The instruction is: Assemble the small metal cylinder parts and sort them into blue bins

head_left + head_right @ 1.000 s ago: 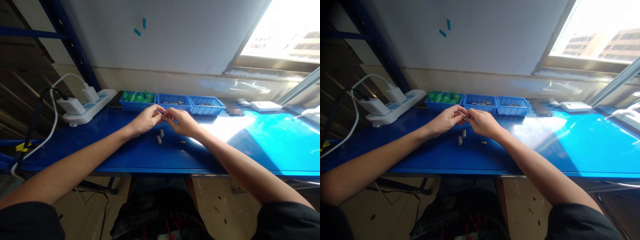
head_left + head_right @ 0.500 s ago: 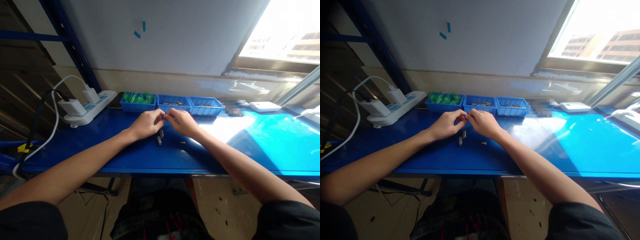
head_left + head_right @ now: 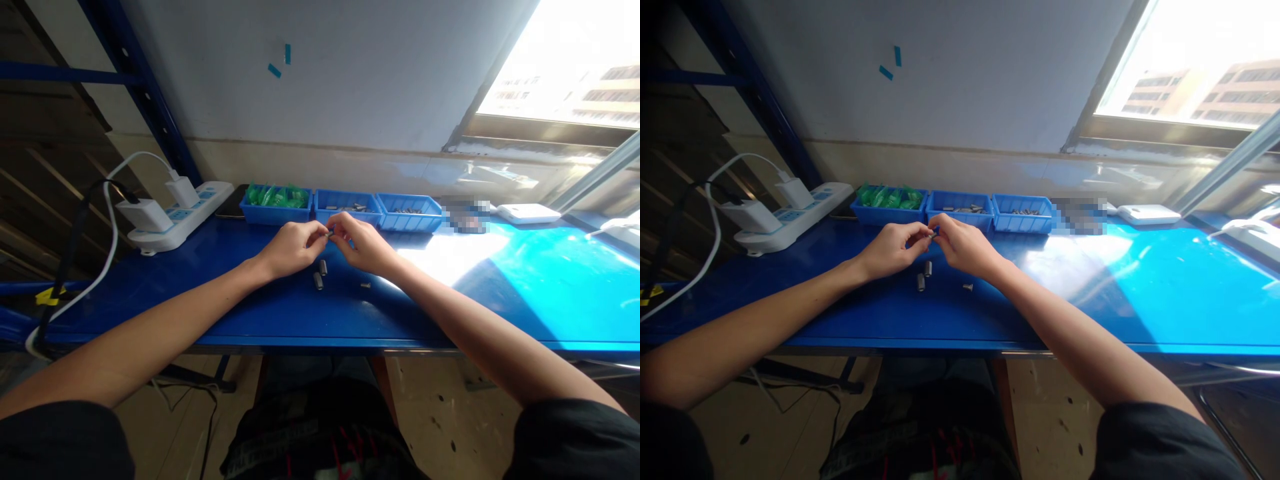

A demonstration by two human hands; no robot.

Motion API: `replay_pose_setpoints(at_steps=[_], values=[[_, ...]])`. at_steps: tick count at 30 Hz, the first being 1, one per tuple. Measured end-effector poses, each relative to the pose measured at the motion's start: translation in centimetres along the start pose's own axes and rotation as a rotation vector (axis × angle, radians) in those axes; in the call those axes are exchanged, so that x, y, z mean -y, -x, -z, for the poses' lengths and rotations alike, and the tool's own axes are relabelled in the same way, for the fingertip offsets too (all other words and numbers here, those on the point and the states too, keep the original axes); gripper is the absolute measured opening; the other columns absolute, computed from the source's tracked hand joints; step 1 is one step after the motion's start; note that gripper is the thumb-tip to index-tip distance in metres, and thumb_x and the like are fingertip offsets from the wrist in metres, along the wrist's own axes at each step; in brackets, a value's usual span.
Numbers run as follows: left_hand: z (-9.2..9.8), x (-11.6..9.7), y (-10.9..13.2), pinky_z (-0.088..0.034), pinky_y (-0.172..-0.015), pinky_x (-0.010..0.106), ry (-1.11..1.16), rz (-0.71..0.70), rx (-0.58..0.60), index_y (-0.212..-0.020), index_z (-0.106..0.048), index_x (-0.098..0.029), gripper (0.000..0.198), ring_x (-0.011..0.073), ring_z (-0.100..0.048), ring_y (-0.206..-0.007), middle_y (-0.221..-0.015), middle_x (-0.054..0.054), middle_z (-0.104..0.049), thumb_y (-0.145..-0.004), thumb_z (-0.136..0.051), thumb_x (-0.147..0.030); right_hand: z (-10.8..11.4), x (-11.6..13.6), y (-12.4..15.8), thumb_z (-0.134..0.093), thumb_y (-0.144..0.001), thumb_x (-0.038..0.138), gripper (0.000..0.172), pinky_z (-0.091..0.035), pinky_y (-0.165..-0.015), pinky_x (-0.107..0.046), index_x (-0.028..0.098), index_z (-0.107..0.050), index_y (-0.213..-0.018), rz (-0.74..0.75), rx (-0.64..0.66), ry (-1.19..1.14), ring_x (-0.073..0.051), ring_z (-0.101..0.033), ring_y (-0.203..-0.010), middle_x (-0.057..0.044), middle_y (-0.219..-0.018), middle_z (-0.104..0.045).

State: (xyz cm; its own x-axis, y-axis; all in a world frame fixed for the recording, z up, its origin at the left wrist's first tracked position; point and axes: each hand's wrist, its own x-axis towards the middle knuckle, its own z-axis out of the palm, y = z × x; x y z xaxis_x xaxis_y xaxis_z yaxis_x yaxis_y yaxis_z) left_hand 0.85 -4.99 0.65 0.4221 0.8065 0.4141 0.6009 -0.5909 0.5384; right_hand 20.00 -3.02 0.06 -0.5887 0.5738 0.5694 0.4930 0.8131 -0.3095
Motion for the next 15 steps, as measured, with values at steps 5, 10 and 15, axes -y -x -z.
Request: replay_pose_setpoints(at_steps=[5,10,15], values=[[0.08,-0.04,0.04,-0.038,-0.057,0.024,0.003,-0.008,0.024,-0.094,-0.066,-0.015,0.031,0.0149,-0.059,-0.063,-0.072,0.002,-0.067,-0.090,-0.046,-0.038,0.04,-0.19,-0.04,-0.047,-0.089,0.020,0.013,-0.042,-0.067,-0.027,0.019,-0.054,-0.100,0.005,0.002,-0.019,-0.017,-0.058,-0.075,-0.006,-0.090,-0.065],[0.03,0.02,0.04,-0.037,-0.055,0.024,-0.049,0.017,-0.024,-0.100,-0.065,-0.017,0.032,0.0137,-0.055,-0.057,-0.069,0.001,-0.065,-0.091,-0.044,-0.039,-0.02,-0.05,-0.10,-0.043,-0.093,0.027,0.013,-0.039,-0.062,-0.026,0.018,-0.052,-0.097,-0.057,0.014,0.003,-0.016,-0.056,-0.068,-0.005,-0.080,-0.063],[-0.16,-0.11,0.01,-0.041,-0.059,0.023,-0.033,-0.015,-0.058,-0.108,-0.059,-0.017,0.030,0.0134,-0.059,-0.062,-0.071,0.000,-0.065,-0.085,-0.055,-0.037,0.14,0.18,-0.17,-0.037,-0.096,0.029,0.021,-0.036,-0.061,-0.025,0.019,-0.053,-0.088,-0.139,0.049,0.064,-0.017,-0.056,-0.067,-0.005,-0.075,-0.063]])
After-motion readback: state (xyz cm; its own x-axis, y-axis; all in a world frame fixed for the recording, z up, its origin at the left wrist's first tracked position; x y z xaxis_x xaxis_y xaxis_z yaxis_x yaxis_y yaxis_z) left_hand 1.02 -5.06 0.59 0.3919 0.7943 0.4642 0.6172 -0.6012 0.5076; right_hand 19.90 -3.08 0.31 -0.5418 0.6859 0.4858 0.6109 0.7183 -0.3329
